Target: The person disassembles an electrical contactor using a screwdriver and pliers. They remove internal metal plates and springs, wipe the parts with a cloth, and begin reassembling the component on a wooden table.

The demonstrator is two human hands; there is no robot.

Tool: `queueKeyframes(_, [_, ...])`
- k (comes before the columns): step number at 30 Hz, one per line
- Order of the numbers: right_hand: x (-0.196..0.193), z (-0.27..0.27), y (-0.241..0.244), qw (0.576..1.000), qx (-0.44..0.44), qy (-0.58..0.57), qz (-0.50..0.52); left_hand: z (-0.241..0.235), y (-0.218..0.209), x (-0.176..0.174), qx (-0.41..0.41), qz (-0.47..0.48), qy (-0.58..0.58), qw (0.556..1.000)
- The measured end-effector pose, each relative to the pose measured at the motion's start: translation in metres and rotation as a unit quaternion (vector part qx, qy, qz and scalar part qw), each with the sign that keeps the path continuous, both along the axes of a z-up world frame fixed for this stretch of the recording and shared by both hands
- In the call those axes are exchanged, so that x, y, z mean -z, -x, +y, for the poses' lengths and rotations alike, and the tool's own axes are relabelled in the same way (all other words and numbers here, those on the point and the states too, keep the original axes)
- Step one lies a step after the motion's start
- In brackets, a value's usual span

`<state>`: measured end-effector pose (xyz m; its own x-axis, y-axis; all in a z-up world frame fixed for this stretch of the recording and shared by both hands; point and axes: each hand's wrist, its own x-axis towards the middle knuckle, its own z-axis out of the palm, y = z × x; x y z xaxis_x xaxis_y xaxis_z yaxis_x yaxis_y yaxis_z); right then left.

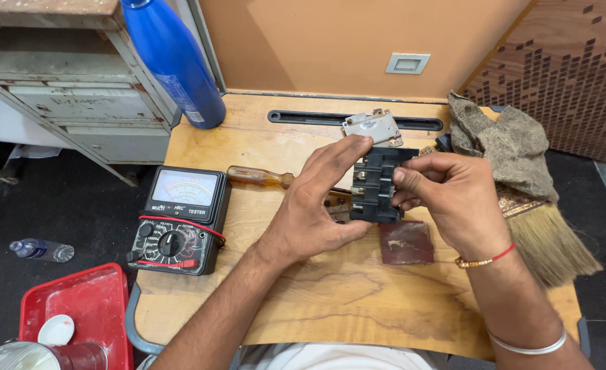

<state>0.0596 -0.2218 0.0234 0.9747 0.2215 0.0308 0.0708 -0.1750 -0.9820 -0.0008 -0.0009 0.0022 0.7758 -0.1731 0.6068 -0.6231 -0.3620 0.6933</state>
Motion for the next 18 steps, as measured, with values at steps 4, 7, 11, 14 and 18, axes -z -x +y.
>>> queueKeyframes(4, [0.0042, -0.0026, -0.004, 1.0, -0.019, -0.003, -0.001, 0.0004, -0.0002, 0.0008, 0.003, -0.001, 0.0, 1.0])
queueKeyframes(7, [0.0062, -0.0018, -0.0017, 0.999, -0.016, 0.04, -0.029, 0.001, 0.0002, 0.002, -0.001, -0.003, -0.001, 1.0])
queueKeyframes(11, [0.0075, 0.0025, 0.005, 0.993, -0.031, 0.086, -0.07, 0.0026, 0.0002, 0.0024, -0.011, -0.015, -0.005, 1.0])
queueKeyframes(14, [0.0064, 0.0017, 0.0059, 0.995, -0.019, 0.092, -0.031, 0.002, -0.0001, 0.0035, -0.014, -0.023, -0.008, 1.0])
queueKeyframes(18, [0.0106, 0.0006, 0.0021, 0.998, 0.001, 0.056, -0.02, -0.0015, -0.0015, 0.0037, -0.018, -0.042, -0.011, 0.999])
